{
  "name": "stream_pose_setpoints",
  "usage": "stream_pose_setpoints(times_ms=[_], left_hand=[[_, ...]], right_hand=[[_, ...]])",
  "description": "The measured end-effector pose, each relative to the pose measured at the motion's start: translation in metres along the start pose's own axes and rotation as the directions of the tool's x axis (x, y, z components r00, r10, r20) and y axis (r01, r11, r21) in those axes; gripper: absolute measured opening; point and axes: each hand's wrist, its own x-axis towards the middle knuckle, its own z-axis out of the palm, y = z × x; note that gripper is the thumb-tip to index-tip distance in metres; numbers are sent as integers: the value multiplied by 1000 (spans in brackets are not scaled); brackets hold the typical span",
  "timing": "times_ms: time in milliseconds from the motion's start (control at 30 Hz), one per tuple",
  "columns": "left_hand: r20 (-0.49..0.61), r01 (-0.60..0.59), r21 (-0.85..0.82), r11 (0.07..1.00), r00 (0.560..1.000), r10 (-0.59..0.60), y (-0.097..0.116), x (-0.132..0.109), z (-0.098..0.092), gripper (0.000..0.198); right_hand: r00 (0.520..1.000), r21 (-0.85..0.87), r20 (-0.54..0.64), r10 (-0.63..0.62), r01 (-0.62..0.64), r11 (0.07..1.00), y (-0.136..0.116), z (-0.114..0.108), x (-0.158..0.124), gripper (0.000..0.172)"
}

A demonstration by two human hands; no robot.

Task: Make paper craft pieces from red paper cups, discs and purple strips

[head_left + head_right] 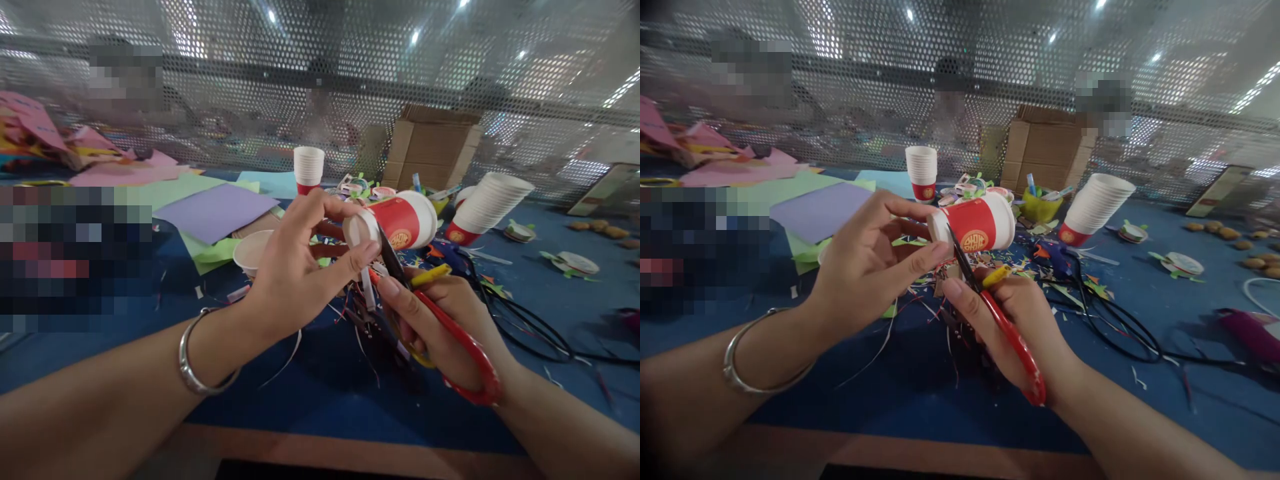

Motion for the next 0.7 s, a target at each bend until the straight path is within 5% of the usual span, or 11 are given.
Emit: stream_pose_setpoints(times_ms=[367, 700], left_hand=[[-88, -54, -14, 998, 995, 53, -2, -8, 9, 30], [-44, -123, 36, 992, 991, 125, -9, -18, 13, 33]], right_hand=[[993, 97, 75, -86, 78, 992, -1, -2, -1, 56], [993, 36, 106, -56, 53, 998, 6, -4, 1, 62]])
